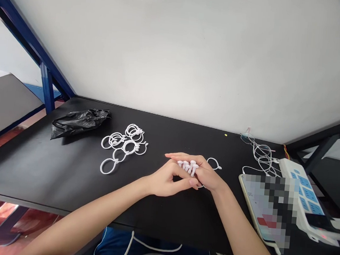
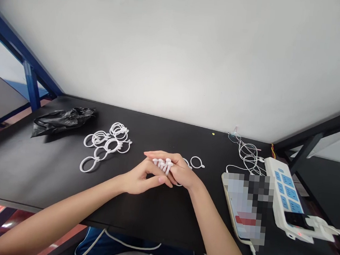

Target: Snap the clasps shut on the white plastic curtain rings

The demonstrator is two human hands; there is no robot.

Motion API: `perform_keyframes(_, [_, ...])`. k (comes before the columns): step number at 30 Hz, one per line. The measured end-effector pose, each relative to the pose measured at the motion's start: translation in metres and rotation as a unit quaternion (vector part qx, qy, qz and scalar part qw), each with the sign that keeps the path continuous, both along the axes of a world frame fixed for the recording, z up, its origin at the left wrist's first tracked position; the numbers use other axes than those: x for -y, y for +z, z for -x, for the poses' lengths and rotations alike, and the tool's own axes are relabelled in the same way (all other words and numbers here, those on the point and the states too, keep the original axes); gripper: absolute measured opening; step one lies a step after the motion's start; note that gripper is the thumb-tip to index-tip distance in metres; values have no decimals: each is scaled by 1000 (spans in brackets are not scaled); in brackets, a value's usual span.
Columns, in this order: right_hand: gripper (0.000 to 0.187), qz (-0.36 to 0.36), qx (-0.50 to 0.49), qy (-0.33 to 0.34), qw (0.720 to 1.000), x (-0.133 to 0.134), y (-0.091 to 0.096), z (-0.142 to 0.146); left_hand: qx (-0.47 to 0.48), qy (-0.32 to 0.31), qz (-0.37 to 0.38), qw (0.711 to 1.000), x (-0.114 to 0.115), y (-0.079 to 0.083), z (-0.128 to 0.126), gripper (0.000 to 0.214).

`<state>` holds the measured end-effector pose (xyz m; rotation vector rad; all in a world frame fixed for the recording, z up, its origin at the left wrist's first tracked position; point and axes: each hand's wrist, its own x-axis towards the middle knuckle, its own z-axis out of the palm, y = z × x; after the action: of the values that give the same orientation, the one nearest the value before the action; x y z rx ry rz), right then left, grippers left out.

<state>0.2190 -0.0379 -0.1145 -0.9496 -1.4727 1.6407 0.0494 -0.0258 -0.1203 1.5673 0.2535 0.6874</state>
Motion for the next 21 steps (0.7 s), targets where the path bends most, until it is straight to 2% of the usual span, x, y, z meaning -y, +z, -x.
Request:
perform_keyframes(3, [38, -16, 65, -30, 997, 0, 2, -2, -1, -36, 110, 993, -8, 3, 4, 44])
perform_keyframes(6, [35, -25, 60, -57, 996, 1, 5, -2, -7, -95, 170, 981, -20, 4, 9, 61])
perform_keyframes(10, [29, 26, 34, -25, 999, 3, 5, -2, 1, -219, 248, 944, -31, 1, 13, 67])
perform_keyframes(12, [27, 50, 28, -5, 998, 3, 5, -2, 16, -249, 272, 929, -33, -1, 14, 67])
perform_keyframes(17, [25, 87, 32, 10, 996, 2, 2, 2, -19, -283, 275, 919, -36, -2, 17, 63])
perform_keyframes(19, [23, 76, 44, -13, 996, 1, -1, 4, -26, -252, 268, 930, -39, -2, 19, 61])
perform_keyframes(21, [22, 44, 62, -62, 995, 0, -5, 6, -21, -190, 260, 946, -41, -2, 20, 56])
